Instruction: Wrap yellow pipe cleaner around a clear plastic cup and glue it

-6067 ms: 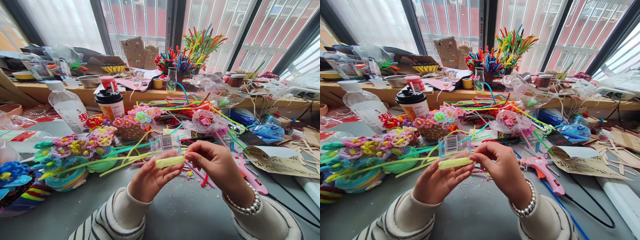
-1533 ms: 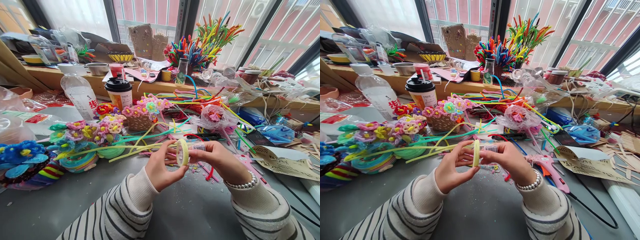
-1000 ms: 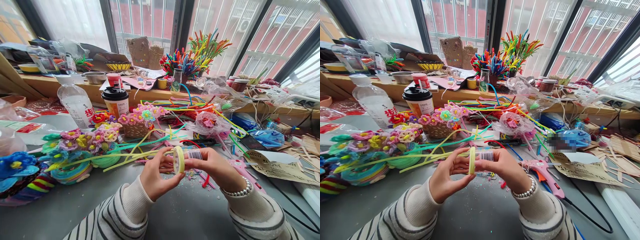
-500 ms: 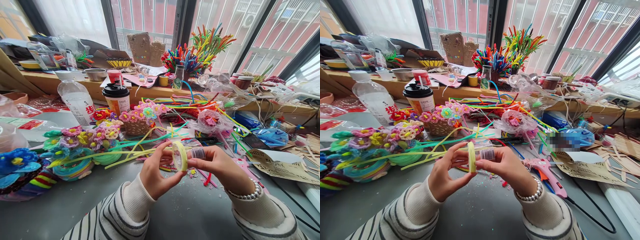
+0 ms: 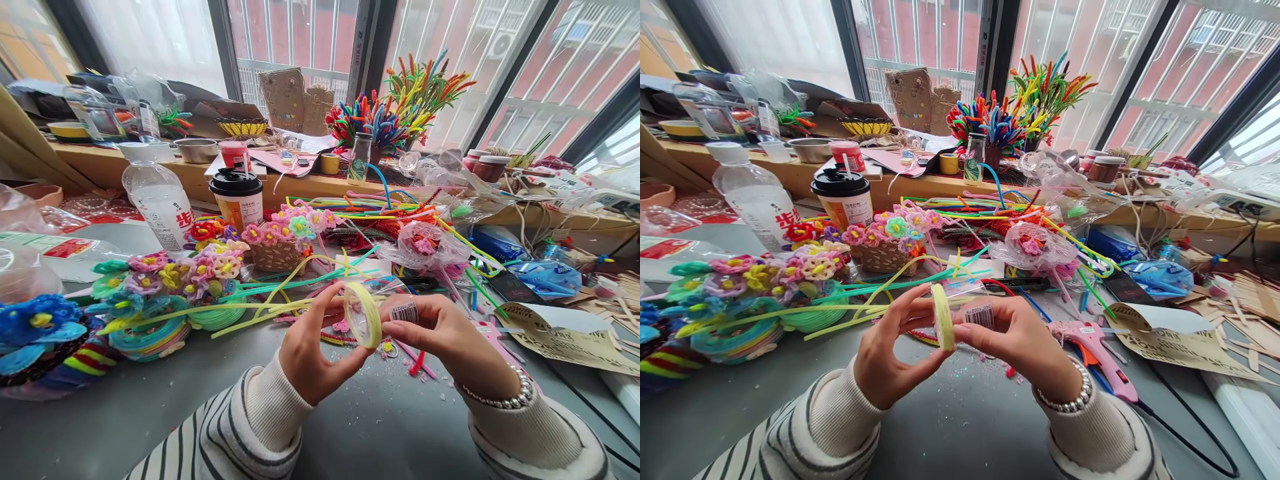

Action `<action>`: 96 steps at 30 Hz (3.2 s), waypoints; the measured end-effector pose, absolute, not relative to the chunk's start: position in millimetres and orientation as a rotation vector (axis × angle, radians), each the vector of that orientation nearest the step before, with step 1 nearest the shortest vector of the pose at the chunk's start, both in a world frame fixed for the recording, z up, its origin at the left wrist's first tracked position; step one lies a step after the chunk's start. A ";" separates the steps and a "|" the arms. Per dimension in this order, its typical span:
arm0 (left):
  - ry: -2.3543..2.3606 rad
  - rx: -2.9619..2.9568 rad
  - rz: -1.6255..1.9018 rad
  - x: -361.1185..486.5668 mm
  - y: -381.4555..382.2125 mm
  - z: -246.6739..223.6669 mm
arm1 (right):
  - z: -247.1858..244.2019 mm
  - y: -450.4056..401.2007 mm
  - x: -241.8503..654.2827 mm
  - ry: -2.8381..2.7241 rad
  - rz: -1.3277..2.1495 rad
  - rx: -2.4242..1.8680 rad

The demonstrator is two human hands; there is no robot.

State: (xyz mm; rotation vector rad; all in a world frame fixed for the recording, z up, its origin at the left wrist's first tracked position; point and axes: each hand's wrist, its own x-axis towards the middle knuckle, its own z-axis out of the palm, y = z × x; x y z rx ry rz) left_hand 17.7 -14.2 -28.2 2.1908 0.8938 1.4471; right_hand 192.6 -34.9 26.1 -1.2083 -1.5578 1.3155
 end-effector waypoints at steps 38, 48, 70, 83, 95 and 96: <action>0.845 2.063 1.361 18.8 -13.3 -25.4 | 22.2 -34.3 191.9 -1.422 1.374 -1.264; 0.838 2.118 1.469 18.7 -14.3 -25.1 | 27.6 -36.7 191.9 -1.451 1.374 -1.129; 0.798 2.114 1.683 17.4 -16.8 -32.1 | 29.9 -39.0 195.9 -1.874 0.917 -0.952; 0.643 2.122 1.945 15.4 -16.3 -38.1 | 37.2 -49.0 193.8 -2.123 0.640 -0.803; 0.936 2.883 2.144 -8.5 -0.2 -21.0 | 34.7 -38.1 213.0 -1.777 0.562 -1.033; 0.998 2.937 2.145 -10.1 -0.1 -18.2 | 33.8 -36.7 213.2 -1.736 0.568 -1.063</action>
